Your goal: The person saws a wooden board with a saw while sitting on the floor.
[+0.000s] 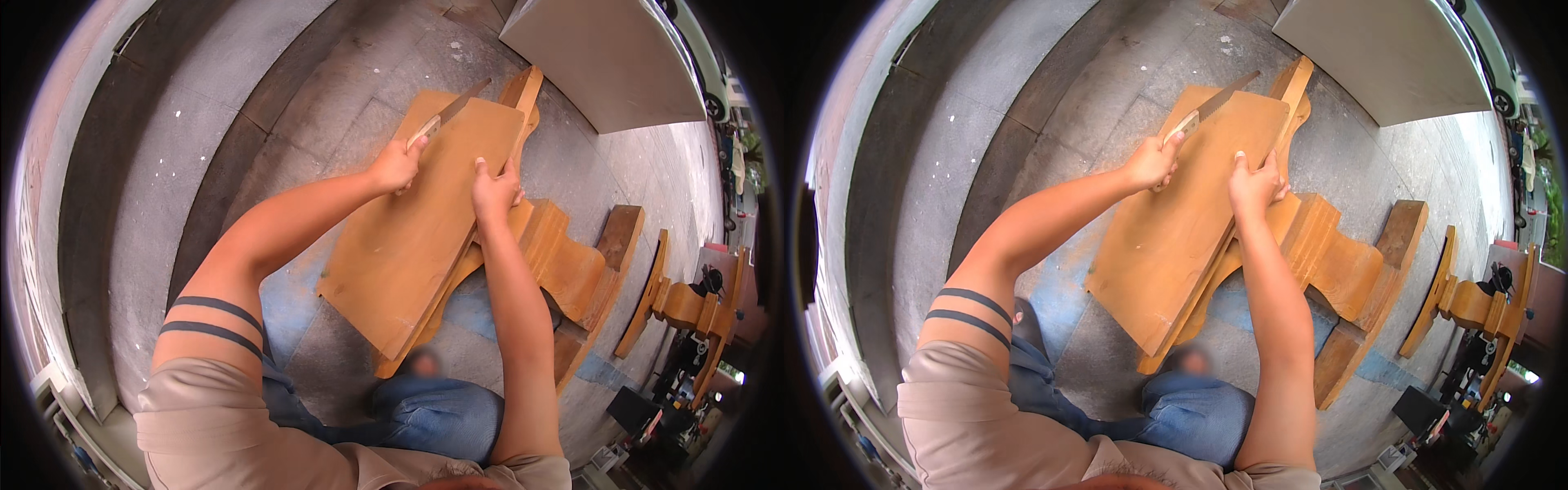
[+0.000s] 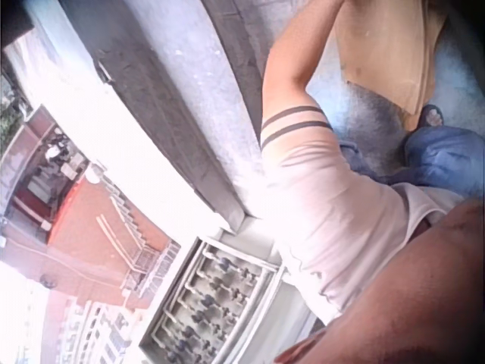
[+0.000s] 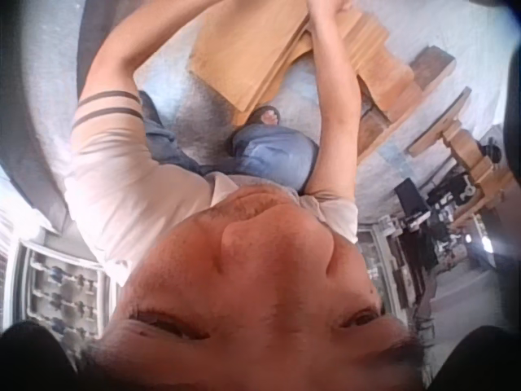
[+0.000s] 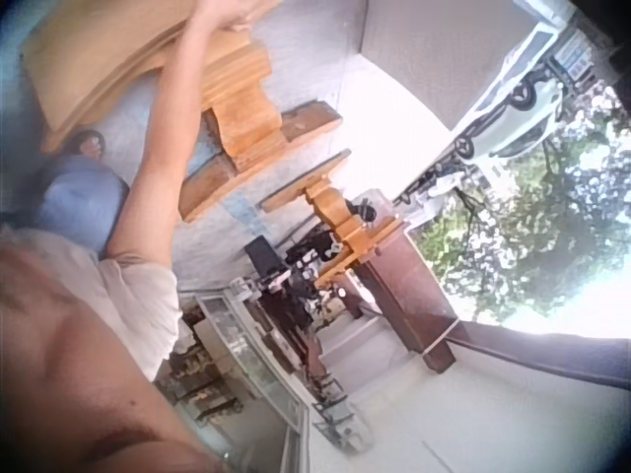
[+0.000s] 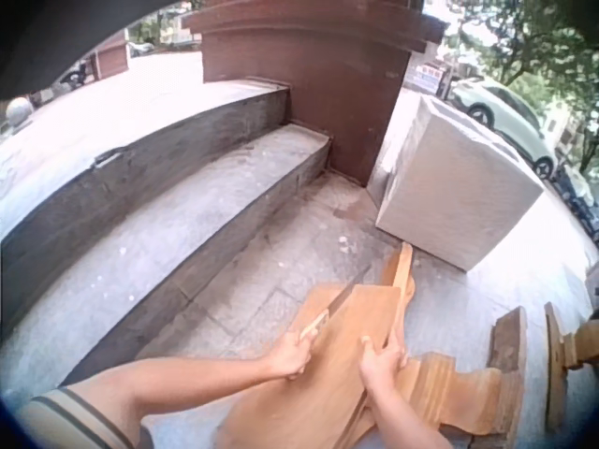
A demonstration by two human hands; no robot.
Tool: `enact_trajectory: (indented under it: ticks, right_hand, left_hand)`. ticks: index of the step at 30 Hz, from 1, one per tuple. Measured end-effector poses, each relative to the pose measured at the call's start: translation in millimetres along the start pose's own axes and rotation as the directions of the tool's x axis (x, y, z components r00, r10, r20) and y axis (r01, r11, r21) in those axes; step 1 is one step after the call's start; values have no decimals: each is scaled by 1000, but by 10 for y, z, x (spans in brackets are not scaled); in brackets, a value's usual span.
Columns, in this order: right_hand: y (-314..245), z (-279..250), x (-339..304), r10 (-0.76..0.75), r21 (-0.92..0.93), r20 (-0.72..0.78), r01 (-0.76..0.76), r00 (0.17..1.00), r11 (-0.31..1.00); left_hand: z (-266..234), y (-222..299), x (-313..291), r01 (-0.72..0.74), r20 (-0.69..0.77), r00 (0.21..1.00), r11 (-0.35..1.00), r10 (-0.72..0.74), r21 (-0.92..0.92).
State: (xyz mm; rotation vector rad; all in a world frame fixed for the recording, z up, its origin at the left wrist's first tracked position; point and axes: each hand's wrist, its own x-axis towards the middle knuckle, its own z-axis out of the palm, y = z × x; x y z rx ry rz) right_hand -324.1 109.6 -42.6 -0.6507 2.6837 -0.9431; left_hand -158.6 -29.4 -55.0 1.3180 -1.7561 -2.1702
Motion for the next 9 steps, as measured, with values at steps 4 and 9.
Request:
enact_trajectory:
  ticks: [4,9]
  right_hand:
    - [37,-70,32,14,-28,-22,-15,1000,1000]
    - [-56,-75,46,5,-32,23,-5,1000,999]
  left_hand:
    - [-18,-263,-758,-140,35,989,990,141,-30]
    - [-89,-182,-417,3,15,1000,1000,-3,-4]
